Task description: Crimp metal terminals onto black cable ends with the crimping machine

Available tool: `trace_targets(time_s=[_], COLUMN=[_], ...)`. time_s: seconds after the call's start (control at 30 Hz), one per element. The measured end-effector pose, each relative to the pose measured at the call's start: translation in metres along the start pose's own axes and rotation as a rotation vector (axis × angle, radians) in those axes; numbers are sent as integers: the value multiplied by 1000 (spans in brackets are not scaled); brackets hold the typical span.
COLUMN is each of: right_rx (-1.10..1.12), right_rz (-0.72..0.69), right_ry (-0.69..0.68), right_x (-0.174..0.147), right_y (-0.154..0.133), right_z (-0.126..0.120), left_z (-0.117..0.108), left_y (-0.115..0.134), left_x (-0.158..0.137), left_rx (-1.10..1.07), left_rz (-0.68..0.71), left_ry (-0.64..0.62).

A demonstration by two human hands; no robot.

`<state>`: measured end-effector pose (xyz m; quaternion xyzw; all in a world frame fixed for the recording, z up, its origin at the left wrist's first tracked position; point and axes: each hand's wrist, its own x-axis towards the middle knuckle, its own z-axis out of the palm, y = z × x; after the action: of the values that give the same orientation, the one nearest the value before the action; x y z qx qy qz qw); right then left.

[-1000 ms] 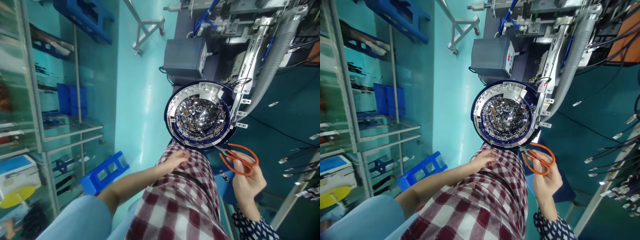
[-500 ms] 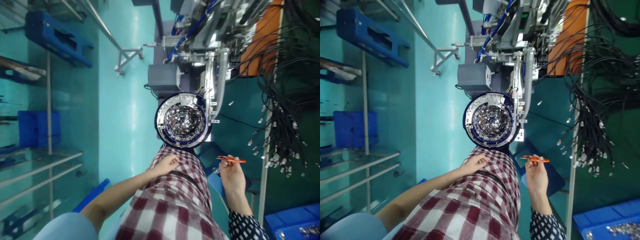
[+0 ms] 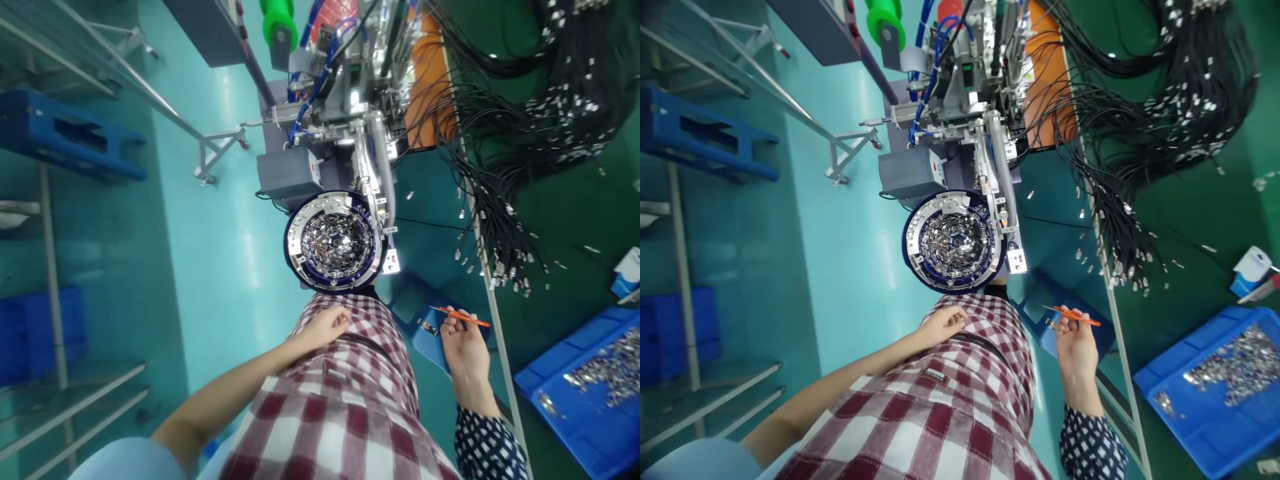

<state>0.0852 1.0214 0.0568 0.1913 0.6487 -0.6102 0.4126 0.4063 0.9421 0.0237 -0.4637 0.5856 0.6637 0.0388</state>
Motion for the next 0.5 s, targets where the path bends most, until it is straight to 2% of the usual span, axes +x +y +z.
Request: trace_targets(time_s=[0.13, 0.5], right_rx=[-50, -261], right_rz=[-88, -247], right_ry=[43, 115], right_x=[20, 87], right_y=[-23, -73], right_z=[-23, -87], left_z=[11, 58], left_y=[8, 31], left_x=[5, 17], left_rx=[3, -6], left_rz=[-9, -21], left_ry=[16, 68])
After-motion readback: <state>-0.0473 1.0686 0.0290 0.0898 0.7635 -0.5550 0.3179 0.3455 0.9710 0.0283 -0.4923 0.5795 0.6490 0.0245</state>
